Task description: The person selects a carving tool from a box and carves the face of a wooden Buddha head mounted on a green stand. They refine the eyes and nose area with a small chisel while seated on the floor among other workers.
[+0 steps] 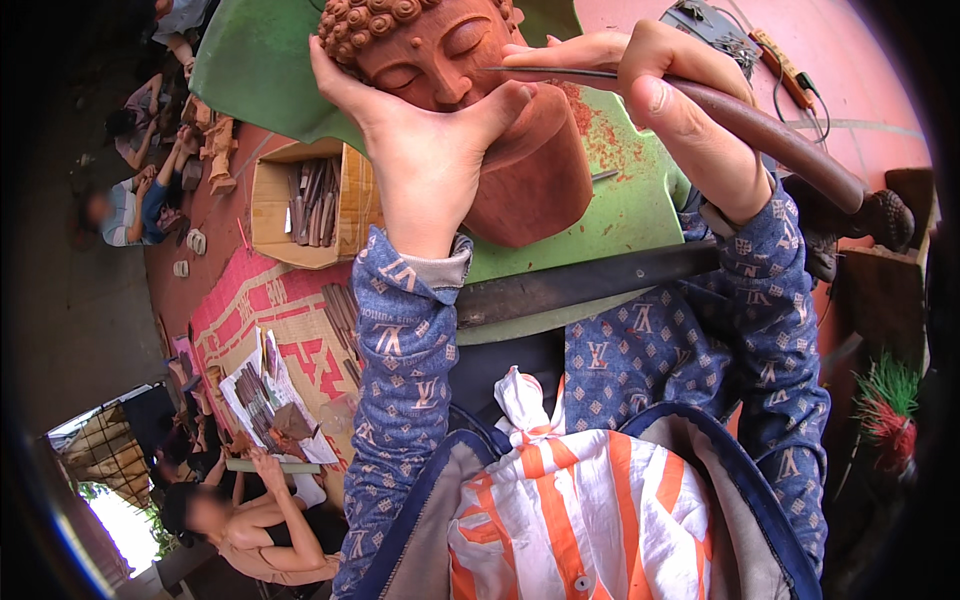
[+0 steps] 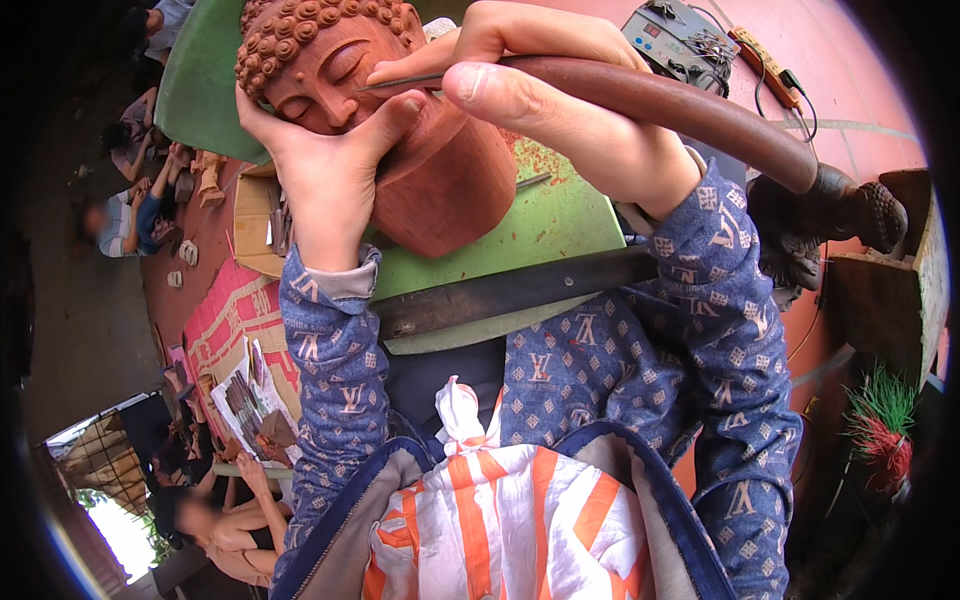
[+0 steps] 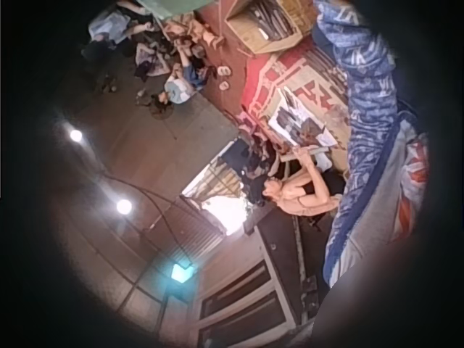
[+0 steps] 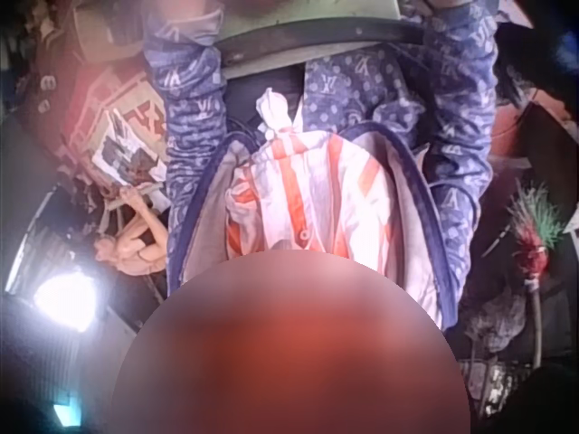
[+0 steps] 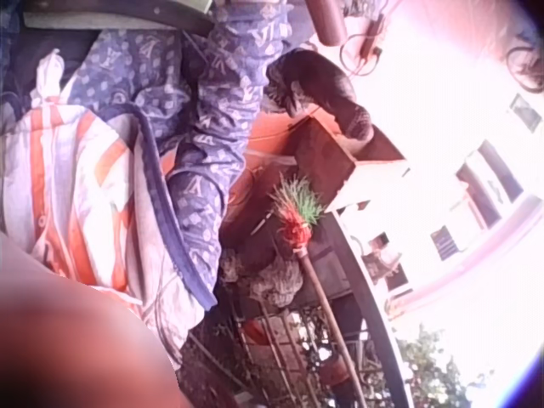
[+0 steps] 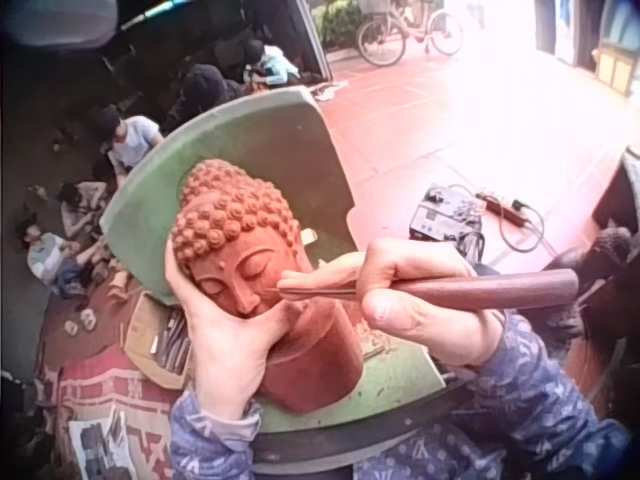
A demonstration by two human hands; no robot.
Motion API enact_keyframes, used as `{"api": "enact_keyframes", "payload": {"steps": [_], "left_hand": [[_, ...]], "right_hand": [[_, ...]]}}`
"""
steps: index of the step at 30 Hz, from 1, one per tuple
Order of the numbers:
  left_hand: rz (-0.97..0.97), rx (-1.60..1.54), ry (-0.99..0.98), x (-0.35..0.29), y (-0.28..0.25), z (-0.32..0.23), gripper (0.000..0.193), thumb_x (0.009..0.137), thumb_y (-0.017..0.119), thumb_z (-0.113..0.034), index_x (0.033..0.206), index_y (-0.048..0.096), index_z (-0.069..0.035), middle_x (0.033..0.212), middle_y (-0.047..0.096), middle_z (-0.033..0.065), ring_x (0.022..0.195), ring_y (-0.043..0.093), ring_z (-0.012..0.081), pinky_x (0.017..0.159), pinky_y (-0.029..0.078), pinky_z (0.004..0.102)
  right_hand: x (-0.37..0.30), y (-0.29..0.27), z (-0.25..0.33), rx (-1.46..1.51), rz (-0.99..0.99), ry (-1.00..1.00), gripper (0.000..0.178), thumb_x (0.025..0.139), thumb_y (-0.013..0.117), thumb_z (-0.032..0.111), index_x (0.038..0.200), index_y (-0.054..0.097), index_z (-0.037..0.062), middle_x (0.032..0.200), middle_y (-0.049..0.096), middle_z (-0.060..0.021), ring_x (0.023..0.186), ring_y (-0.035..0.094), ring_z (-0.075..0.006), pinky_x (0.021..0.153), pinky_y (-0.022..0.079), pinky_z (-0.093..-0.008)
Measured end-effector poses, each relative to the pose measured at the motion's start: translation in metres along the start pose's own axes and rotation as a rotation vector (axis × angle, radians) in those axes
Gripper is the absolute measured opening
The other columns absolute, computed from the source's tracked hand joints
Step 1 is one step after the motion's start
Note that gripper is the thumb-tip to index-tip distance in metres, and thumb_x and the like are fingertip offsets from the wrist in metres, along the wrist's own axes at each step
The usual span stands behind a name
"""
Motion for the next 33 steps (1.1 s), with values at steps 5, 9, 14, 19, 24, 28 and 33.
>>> {"api": "enact_keyframes", "payload": {"steps": [5, 9, 14, 19, 24, 28, 33], "left_hand": [[-0.016, -0.004, -0.031, -0.001, 0.000, 0.003, 0.113, 0.065, 0.085, -0.004, 0.142, 0.003, 0.004, 0.135, 0.036, 0.0212, 0.125, 0.041, 0.0261, 0.106, 0.035, 0.0353], [-0.008, -0.011, -0.026, -0.004, 0.001, 0.003, 0.110, 0.065, 0.084, -0.003, 0.141, 0.005, 0.004, 0.133, 0.038, 0.0210, 0.123, 0.044, 0.0260, 0.104, 0.038, 0.0357], [0.015, -0.086, -0.047, -0.005, 0.001, 0.001, 0.103, 0.066, 0.085, -0.005, 0.137, 0.011, 0.005, 0.129, 0.041, 0.0199, 0.117, 0.049, 0.0248, 0.099, 0.045, 0.0332], [0.022, -0.068, -0.024, -0.002, 0.001, 0.003, 0.096, 0.067, 0.084, -0.004, 0.132, 0.014, 0.006, 0.127, 0.043, 0.0196, 0.114, 0.053, 0.0240, 0.096, 0.048, 0.0333], [-0.087, -0.184, -0.078, -0.005, 0.006, 0.000, 0.108, 0.064, 0.080, 0.000, 0.143, 0.007, 0.001, 0.135, 0.036, 0.0224, 0.124, 0.043, 0.0300, 0.104, 0.039, 0.0381], [-0.064, -0.276, -0.152, -0.003, 0.003, -0.014, 0.109, 0.064, 0.081, -0.001, 0.143, 0.007, 0.002, 0.134, 0.037, 0.0226, 0.124, 0.044, 0.0299, 0.104, 0.039, 0.0378], [0.059, -0.163, -0.070, -0.001, 0.001, 0.001, 0.093, 0.068, 0.084, -0.005, 0.130, 0.015, 0.005, 0.125, 0.045, 0.0200, 0.111, 0.056, 0.0239, 0.096, 0.048, 0.0335]], "right_hand": [[0.002, -0.005, 0.005, 0.200, -0.097, 0.171, 0.027, 0.093, 0.058, 0.027, 0.090, 0.055, 0.0001, 0.117, 0.060, -0.0281, 0.114, 0.057, -0.0311, 0.101, 0.039, -0.0406], [0.006, -0.017, -0.006, 0.302, -0.015, 0.203, 0.027, 0.093, 0.058, 0.028, 0.087, 0.052, 0.0026, 0.119, 0.057, -0.0303, 0.118, 0.054, -0.0350, 0.104, 0.038, -0.0449], [0.019, -0.025, -0.016, 0.495, 0.110, 0.127, 0.023, 0.095, 0.056, 0.024, 0.087, 0.048, 0.0044, 0.122, 0.055, -0.0301, 0.123, 0.050, -0.0380, 0.105, 0.039, -0.0489], [0.024, -0.037, -0.034, 0.579, 0.158, 0.131, 0.020, 0.096, 0.054, 0.021, 0.086, 0.049, 0.0051, 0.120, 0.057, -0.0285, 0.123, 0.050, -0.0376, 0.103, 0.041, -0.0500], [0.027, -0.039, -0.028, 0.545, 0.174, 0.165, 0.020, 0.095, 0.055, 0.020, 0.085, 0.049, 0.0052, 0.120, 0.058, -0.0284, 0.124, 0.050, -0.0380, 0.103, 0.041, -0.0505], [0.026, -0.042, -0.036, 0.580, 0.170, 0.159, 0.020, 0.095, 0.056, 0.021, 0.085, 0.049, 0.0050, 0.120, 0.057, -0.0288, 0.123, 0.050, -0.0386, 0.104, 0.041, -0.0506], [0.029, -0.036, -0.031, 0.541, 0.169, 0.181, 0.019, 0.094, 0.057, 0.021, 0.085, 0.049, 0.0055, 0.120, 0.057, -0.0291, 0.122, 0.051, -0.0385, 0.104, 0.041, -0.0508]]}}
Point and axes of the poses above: each hand's wrist, its own x-axis towards the middle knuckle, its own y-axis out of the palm, z = x × y, the point moved 1 cm from there along x, towards the middle knuckle
